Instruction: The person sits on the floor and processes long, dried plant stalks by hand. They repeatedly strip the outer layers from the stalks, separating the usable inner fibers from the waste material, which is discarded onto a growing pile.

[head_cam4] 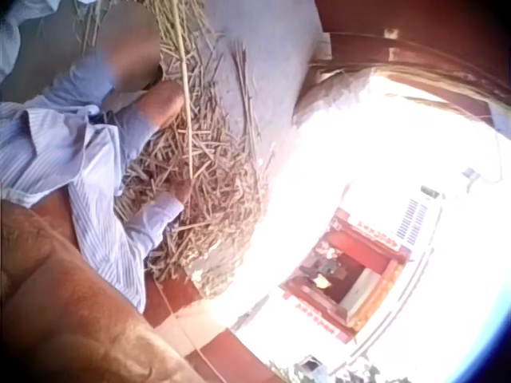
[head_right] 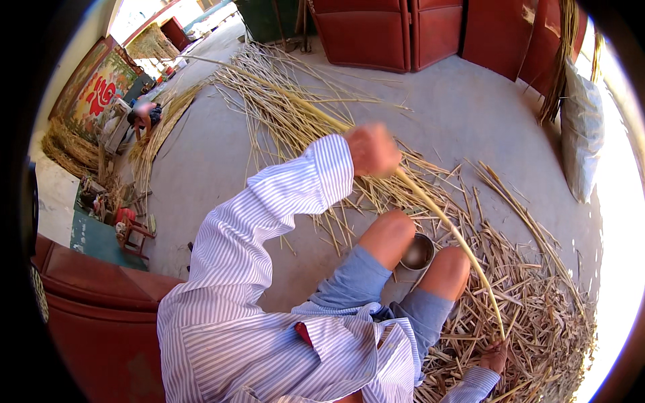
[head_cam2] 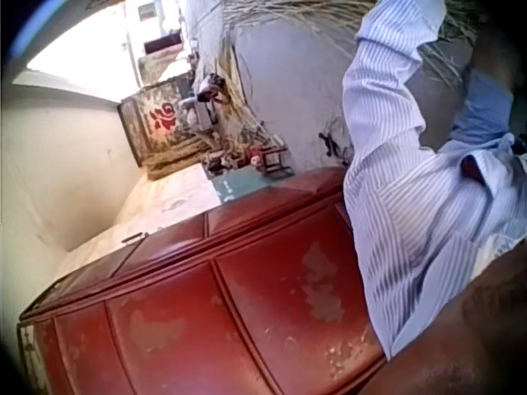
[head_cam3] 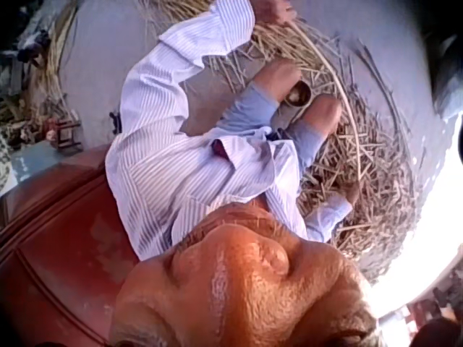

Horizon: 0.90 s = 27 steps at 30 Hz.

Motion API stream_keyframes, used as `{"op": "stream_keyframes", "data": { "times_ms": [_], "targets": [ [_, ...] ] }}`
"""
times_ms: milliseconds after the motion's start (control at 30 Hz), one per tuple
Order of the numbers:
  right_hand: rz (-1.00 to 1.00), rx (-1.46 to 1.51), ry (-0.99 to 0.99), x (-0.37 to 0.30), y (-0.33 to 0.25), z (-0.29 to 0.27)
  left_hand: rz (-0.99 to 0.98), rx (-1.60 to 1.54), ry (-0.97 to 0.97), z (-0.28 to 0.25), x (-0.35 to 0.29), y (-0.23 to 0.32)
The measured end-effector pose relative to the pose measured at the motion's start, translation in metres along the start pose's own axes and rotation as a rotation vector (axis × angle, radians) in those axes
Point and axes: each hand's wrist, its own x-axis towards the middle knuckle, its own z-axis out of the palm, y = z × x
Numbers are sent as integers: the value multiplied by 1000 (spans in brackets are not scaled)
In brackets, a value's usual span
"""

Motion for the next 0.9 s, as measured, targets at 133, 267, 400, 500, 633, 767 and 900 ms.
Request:
{"op": "stream_keyframes", "data": {
  "times_ms": [133,267,400,500,633,767,900],
  "targets": [
    [23,-43,-244,17,4,98,-297,98,-410,10,12,-51],
    [46,-228,-403,52,16,232,-371,209,-242,69,-16,-27],
    [89,-444,-511,111,66,331,-350,57,23,70,-35,8],
    [132,-669,-496,139,110,394,-451,-233,-268,91,-82,48],
    [57,-885,-468,167,153,432,-683,-536,-395,117,-190,107],
    [23,-981,-444,179,167,435,-810,-661,-717,108,-263,152],
    [78,-1020,-476,211,178,423,-864,-717,-674,122,-311,186]
  ]
}}
